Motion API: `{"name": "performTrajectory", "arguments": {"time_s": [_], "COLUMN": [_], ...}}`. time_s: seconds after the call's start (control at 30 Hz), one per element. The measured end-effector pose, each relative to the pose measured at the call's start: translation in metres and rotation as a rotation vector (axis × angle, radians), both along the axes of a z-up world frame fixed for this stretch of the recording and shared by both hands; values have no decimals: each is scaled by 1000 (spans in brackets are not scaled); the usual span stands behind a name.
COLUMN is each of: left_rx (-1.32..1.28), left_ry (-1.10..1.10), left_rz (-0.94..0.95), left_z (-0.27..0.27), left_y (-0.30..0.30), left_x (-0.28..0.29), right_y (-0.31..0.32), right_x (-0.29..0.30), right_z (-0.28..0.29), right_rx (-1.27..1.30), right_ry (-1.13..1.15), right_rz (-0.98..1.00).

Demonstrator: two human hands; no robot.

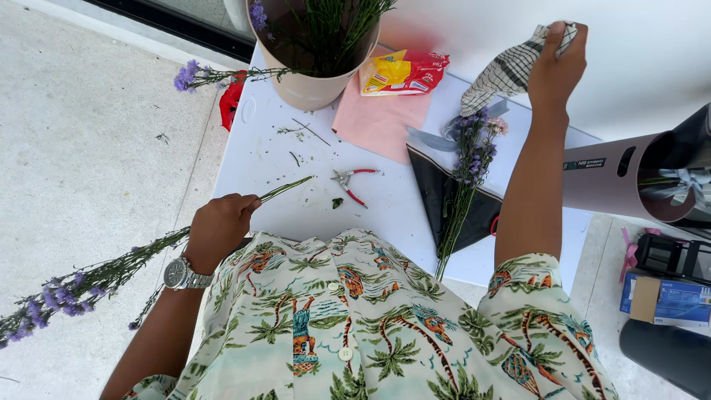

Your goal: The person arranges flowers in a vase and on a work surface, trimming stems with shears and securing them with tape.

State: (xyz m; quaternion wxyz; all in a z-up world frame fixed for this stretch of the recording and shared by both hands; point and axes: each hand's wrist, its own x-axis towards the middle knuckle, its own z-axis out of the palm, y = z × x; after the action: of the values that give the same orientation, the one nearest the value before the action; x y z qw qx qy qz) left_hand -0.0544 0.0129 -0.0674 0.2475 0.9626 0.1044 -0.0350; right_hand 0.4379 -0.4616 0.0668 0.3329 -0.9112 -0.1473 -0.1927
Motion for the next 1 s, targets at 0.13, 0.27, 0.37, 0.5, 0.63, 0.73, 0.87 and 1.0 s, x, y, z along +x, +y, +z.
{"name": "performTrajectory", "arguments": {"time_s": [0.13, 0.27, 0.37, 0.5, 0.63, 0.73, 0.87, 1.0], "left_rx": [33, -95, -205, -243, -263, -285, -404, -649], "left_ry": [43, 7, 54, -25, -70, -111, -141, -130], "left_rz": [10, 44, 84, 92, 84, 77, 107, 122], "left_z": [-3, 27, 42, 39, 39, 41, 36, 35], "left_y": [1, -4, -9, -12, -12, -13, -12, -13], "left_x": [-7, -3, 2, 7, 15, 20, 22, 24], "right_y": [21, 107, 130, 132, 123, 115, 107, 122], "right_x": [-7, -140, -218, -244, -240, -236, -241, -264], "right_z": [-105, -153, -199, -232, -224, -193, -166, -89], "right_rx": [-582, -620, -863, -1072, -1030, -719, -77, -147], "right_ry": [643, 608, 788, 602, 599, 753, 1083, 1022], "right_rz": [-283, 290, 525, 585, 595, 539, 583, 795]}}
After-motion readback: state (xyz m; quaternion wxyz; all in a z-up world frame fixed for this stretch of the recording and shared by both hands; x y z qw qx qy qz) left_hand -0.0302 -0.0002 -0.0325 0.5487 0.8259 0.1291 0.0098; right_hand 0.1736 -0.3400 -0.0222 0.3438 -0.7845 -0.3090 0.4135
